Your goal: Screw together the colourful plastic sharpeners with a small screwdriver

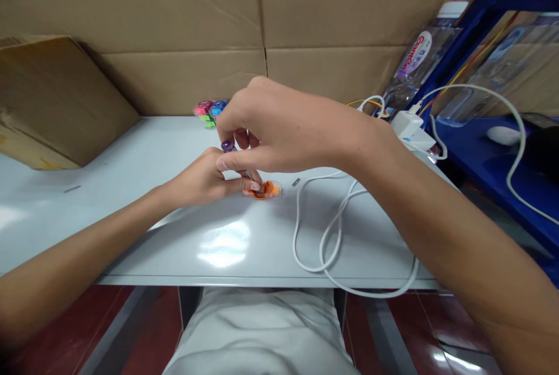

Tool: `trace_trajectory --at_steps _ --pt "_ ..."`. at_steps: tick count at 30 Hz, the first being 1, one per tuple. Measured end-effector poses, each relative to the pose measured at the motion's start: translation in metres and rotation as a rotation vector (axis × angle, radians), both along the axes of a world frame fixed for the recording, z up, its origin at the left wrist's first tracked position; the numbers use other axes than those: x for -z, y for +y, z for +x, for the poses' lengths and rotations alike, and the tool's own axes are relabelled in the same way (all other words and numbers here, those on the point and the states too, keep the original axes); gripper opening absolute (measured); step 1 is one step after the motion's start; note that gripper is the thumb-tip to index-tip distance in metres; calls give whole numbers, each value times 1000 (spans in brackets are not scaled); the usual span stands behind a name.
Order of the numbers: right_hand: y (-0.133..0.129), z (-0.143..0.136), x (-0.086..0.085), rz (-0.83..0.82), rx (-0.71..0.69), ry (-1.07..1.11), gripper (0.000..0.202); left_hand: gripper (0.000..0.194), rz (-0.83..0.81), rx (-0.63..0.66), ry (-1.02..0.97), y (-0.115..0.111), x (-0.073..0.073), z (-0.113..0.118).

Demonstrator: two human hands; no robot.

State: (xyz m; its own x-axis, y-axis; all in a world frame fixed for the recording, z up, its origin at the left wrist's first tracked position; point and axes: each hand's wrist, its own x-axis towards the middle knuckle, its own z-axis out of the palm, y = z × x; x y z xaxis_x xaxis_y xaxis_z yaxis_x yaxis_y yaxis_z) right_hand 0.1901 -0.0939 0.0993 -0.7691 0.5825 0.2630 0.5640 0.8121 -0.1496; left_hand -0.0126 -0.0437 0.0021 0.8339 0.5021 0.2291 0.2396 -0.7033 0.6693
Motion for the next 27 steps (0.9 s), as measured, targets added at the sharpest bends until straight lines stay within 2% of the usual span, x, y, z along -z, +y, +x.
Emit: trace_trajectory --at_steps 6,13,23,27 --pt "0 -1 0 11 22 -9 19 12 -49 3 -5 0 0 0" --pt "0 -3 0 -2 -12 12 18 15 -28 -14 6 0 0 1" --pt "-3 -3 -2 -59 37 -33 19 12 -24 -57 13 -7 -6 2" --pt "-3 -1 -2 -72 45 -26 16 13 -8 -28 13 -5 -7 -1"
